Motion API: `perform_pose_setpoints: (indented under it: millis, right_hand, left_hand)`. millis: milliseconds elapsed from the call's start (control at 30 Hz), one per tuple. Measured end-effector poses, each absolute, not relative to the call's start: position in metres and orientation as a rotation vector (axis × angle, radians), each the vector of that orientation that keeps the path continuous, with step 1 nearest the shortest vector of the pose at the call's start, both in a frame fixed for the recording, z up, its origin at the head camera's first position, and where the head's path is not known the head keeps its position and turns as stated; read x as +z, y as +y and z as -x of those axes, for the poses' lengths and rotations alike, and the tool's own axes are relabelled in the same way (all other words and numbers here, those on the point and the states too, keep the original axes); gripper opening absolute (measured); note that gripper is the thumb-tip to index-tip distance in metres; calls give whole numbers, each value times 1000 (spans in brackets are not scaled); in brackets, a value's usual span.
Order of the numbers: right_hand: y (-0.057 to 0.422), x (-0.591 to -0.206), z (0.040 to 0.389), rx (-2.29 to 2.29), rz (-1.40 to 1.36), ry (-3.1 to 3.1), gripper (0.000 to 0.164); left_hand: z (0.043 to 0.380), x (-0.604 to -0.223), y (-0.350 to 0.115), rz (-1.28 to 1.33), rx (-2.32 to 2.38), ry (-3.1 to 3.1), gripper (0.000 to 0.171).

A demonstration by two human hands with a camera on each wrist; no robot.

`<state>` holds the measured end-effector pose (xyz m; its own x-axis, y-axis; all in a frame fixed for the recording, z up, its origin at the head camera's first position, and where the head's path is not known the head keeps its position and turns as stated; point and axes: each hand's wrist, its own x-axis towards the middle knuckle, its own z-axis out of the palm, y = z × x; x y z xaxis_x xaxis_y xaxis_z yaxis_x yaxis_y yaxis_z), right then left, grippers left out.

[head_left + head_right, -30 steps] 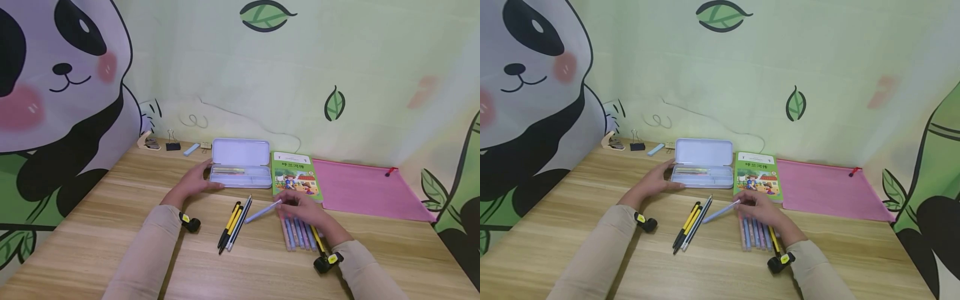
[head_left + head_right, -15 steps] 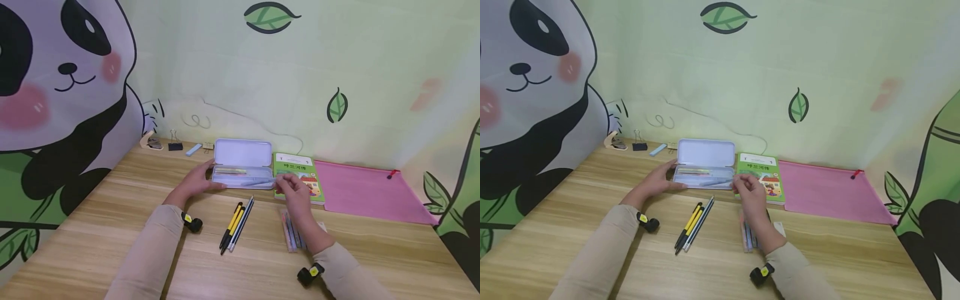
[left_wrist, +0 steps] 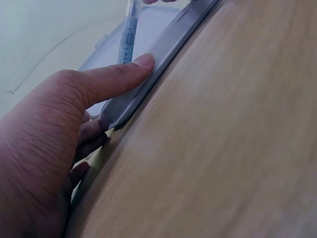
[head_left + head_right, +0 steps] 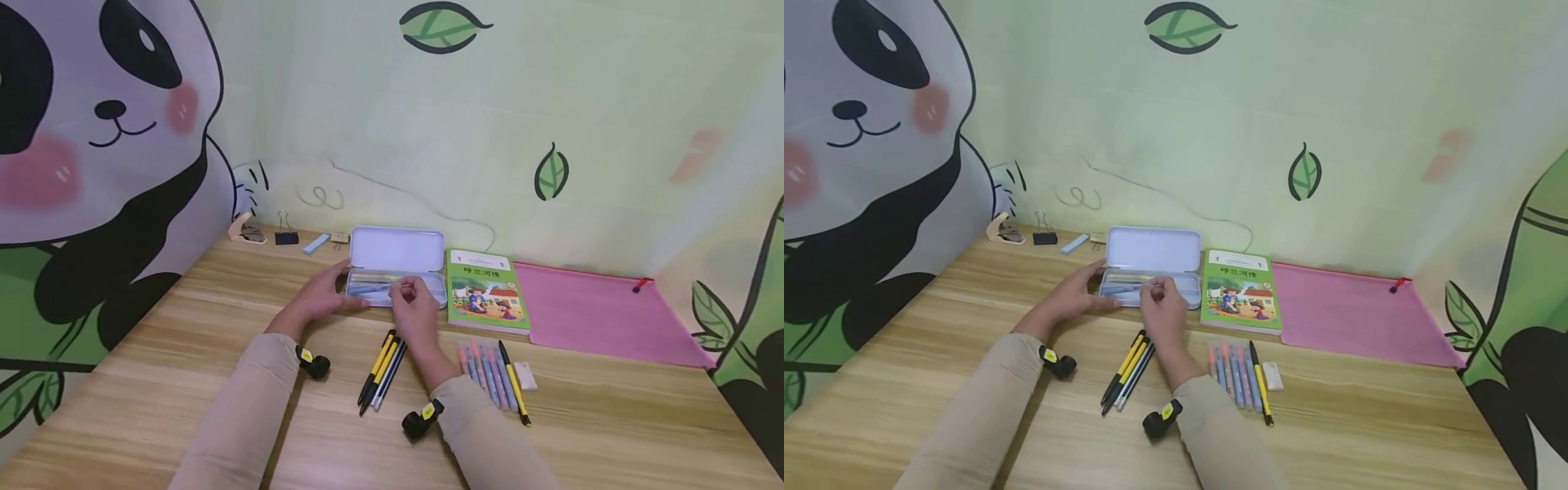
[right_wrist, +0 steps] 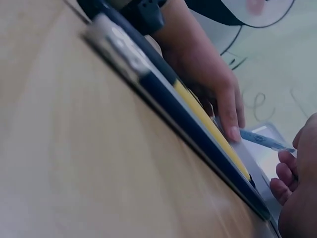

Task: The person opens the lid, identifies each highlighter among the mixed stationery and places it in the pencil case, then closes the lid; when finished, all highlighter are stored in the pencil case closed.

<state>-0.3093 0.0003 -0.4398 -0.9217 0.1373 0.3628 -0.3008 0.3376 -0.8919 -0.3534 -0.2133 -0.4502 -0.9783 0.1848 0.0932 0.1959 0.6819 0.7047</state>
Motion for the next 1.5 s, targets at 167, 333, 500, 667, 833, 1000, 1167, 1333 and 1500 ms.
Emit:
perform_pose_setpoints:
  millis: [167,333,500,667,833,1000,1167,1333,1500]
  right_hand:
    - [10,-444,317,1380,-236,-2313,21]
    - [16,-445,320,1198,-273,-2424,26]
    - [19,-447,323,1131,-276,-2475,27]
    - [20,-450,323,1128,-279,-2476,25]
    - [20,-451,324,1119,-266,-2493,27]
    - [21,-451,325,1119,-247,-2531,28]
    - [22,-450,326,1138,-230,-2532,28]
    - [22,-447,326,1177,-225,-2521,29]
    - [21,-444,323,1288,-176,-2487,28]
  left_hand:
    - [355,-450,-213,334,-1197,-2860,120]
    - [354,-452,-213,341,-1201,-2858,119]
    - [353,-455,-214,335,-1203,-2846,117]
    - [352,-457,-214,328,-1216,-2846,117]
    - [353,-457,-213,334,-1230,-2837,117]
    - [354,-457,-212,332,-1238,-2833,116]
    - [356,-456,-211,330,-1236,-2840,117]
    - [356,-453,-211,321,-1231,-2846,118]
    - [354,-451,-211,324,-1234,-2852,118]
